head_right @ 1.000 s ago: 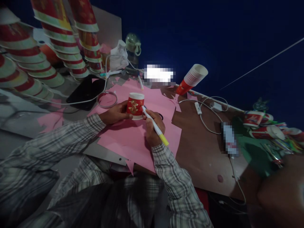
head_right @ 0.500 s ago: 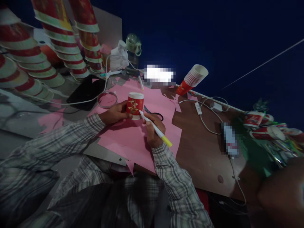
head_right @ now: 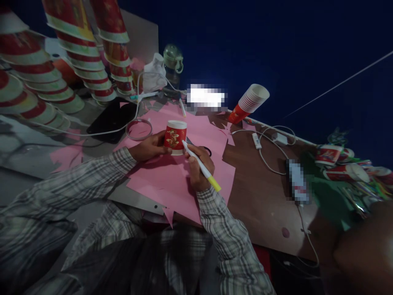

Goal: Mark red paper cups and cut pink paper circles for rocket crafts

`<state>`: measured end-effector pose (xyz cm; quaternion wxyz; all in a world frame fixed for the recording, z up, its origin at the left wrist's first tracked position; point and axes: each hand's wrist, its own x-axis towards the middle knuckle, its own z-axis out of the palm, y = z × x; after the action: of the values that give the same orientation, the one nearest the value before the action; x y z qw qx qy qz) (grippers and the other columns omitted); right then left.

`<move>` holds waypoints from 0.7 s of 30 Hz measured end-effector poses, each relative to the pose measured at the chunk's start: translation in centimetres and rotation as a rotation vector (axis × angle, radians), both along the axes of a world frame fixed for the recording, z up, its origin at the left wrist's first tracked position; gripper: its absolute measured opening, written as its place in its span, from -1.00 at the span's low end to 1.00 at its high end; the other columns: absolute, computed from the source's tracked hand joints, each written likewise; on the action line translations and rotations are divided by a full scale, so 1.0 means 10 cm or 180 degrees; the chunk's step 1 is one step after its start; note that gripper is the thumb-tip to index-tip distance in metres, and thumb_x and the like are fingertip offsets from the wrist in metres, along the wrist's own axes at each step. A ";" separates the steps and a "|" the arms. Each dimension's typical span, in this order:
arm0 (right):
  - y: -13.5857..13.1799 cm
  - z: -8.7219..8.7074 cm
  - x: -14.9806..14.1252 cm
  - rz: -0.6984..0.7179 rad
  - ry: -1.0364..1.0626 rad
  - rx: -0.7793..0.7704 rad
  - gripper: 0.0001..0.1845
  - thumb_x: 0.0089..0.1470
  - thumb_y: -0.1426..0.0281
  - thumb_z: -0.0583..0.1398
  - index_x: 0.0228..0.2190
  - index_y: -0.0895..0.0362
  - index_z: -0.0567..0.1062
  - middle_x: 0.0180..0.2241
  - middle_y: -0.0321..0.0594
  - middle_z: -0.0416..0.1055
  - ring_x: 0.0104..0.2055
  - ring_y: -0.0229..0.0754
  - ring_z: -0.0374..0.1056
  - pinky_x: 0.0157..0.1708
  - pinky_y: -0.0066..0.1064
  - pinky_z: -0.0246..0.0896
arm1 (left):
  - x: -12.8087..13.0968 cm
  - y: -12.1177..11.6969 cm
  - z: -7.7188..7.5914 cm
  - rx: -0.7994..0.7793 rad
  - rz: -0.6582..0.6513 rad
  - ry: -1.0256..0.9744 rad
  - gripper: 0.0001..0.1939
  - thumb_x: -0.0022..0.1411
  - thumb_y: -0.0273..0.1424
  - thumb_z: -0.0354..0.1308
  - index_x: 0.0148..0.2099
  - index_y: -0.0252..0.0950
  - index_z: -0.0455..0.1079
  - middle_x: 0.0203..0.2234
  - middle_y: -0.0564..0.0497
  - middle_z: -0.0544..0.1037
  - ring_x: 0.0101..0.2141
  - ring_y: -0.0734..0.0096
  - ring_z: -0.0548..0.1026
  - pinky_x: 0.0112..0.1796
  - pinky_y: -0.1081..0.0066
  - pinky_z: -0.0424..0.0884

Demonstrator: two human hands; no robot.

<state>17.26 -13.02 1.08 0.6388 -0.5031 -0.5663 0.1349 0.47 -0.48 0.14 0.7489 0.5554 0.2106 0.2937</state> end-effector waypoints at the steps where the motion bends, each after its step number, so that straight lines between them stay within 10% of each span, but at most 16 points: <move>1: 0.00 0.00 0.00 0.0015 -0.0022 -0.0013 -0.70 0.28 0.21 0.16 -0.08 0.03 0.61 -0.37 -0.23 0.54 -0.30 -0.13 0.48 -0.27 -0.18 0.46 | 0.00 0.00 0.00 0.0001 0.0015 0.0013 -0.39 -0.02 -0.48 0.45 0.10 -0.33 0.41 -0.07 -0.13 0.62 -0.06 0.19 0.59 0.00 0.19 0.49; 21: 0.00 -0.02 0.01 -0.0032 0.0068 -0.0116 -0.69 0.28 0.19 0.15 -0.07 0.04 0.59 -0.34 -0.23 0.55 -0.29 -0.13 0.49 -0.26 -0.18 0.48 | 0.01 0.00 0.01 0.0035 -0.0012 0.0069 -0.36 -0.06 -0.46 0.45 0.11 -0.33 0.39 -0.03 -0.15 0.61 0.00 0.10 0.57 0.07 0.06 0.45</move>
<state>17.38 -13.02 0.93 0.6362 -0.5160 -0.5544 0.1474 0.55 -0.46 0.29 0.7441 0.5630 0.2160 0.2874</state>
